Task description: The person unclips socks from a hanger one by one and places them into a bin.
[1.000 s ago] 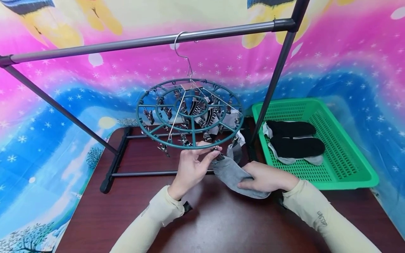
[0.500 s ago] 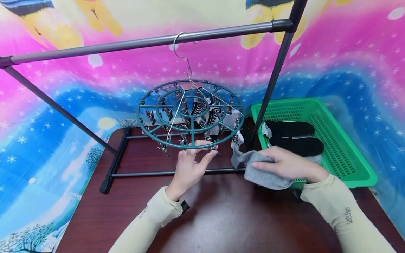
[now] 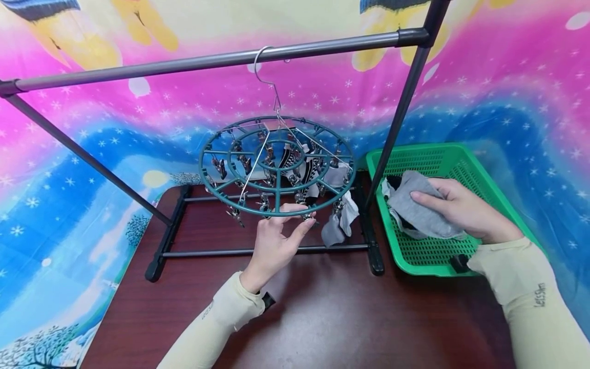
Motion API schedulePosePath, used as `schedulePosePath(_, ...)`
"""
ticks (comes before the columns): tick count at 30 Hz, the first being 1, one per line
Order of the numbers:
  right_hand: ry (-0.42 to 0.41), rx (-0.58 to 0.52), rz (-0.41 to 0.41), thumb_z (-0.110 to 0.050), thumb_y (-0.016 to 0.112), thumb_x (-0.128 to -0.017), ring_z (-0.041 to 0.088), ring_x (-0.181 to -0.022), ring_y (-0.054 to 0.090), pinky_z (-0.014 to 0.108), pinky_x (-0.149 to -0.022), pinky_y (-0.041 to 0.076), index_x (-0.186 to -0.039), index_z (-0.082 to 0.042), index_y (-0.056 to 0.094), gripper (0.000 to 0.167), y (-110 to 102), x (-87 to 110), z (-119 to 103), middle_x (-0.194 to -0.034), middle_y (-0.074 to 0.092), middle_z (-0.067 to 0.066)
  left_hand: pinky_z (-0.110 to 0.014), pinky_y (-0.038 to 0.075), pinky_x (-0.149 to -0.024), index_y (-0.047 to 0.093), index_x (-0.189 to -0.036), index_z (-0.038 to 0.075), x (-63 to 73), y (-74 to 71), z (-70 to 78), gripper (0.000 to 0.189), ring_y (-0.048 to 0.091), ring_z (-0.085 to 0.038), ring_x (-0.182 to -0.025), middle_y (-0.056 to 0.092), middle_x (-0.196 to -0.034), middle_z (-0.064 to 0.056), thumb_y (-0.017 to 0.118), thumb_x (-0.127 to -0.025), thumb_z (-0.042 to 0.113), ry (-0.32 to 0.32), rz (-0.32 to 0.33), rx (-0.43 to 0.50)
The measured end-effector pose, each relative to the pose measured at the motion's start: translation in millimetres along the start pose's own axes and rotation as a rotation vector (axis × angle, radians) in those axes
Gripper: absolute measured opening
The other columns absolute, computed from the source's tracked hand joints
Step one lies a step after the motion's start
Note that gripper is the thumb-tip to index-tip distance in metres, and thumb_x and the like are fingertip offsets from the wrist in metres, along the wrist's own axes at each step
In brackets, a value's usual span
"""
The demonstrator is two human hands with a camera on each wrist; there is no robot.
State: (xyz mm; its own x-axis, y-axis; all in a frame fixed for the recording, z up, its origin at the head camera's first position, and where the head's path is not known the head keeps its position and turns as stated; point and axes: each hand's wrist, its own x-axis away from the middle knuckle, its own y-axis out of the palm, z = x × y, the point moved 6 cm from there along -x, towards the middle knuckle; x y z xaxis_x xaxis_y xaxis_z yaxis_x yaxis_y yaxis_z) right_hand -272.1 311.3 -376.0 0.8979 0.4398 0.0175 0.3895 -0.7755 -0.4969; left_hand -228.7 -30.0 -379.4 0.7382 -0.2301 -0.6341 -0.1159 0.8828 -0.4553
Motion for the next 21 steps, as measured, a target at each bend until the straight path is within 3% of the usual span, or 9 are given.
schedulePosePath(5,0.133,0.006,0.034,-0.030,0.043,-0.113,0.025,-0.056,0.060,0.037,-0.063,0.053,-0.128,-0.005,0.055,0.032,-16,-19.7,28,-0.069,0.057,0.003,-0.031,0.057,-0.094,0.071,-0.121,0.011,-0.4,-0.9,1.2,0.029,0.073,-0.017,-0.109,0.077,-0.118,-0.005,0.077,-0.095,0.022,-0.001,0.007,0.013)
schedulePosePath(9,0.207,0.045,0.022,-0.041,0.041,-0.112,0.007,-0.082,0.063,0.030,-0.074,0.053,-0.151,-0.012,0.041,0.049,-24,-40.8,48,-0.102,0.059,-0.005,-0.032,0.057,-0.095,0.071,-0.121,0.010,0.3,-1.7,-0.7,0.029,0.072,-0.018,-0.112,0.077,-0.117,-0.006,0.077,-0.095,0.021,-0.012,0.005,0.030)
schedulePosePath(13,0.255,0.013,0.021,-0.045,0.040,-0.111,0.000,-0.105,0.061,0.025,-0.083,0.053,-0.162,-0.014,0.027,0.061,-30,-60.6,65,-0.129,0.054,-0.008,-0.033,0.056,-0.096,0.072,-0.121,0.011,0.0,-3.0,-1.2,0.028,0.072,-0.017,-0.114,0.077,-0.118,-0.004,0.076,-0.096,0.022,-0.020,-0.001,0.032)
schedulePosePath(18,0.326,-0.077,-0.013,-0.049,0.039,-0.110,-0.001,-0.118,0.056,0.018,-0.088,0.052,-0.168,-0.014,0.005,0.075,-26,-74.9,91,-0.158,0.036,0.012,-0.034,0.056,-0.096,0.072,-0.121,0.012,0.2,-3.9,-3.7,0.027,0.071,-0.018,-0.116,0.077,-0.118,-0.004,0.075,-0.096,0.023,-0.022,-0.001,0.022)
schedulePosePath(21,0.368,-0.103,-0.041,-0.045,0.038,-0.112,0.000,-0.115,0.058,0.020,-0.088,0.052,-0.167,-0.009,0.001,0.076,-21,-78.2,105,-0.158,0.035,0.021,-0.035,0.056,-0.097,0.071,-0.122,0.012,0.0,-5.0,-4.4,0.028,0.071,-0.018,-0.116,0.077,-0.118,-0.004,0.076,-0.096,0.022,-0.019,0.000,0.019)
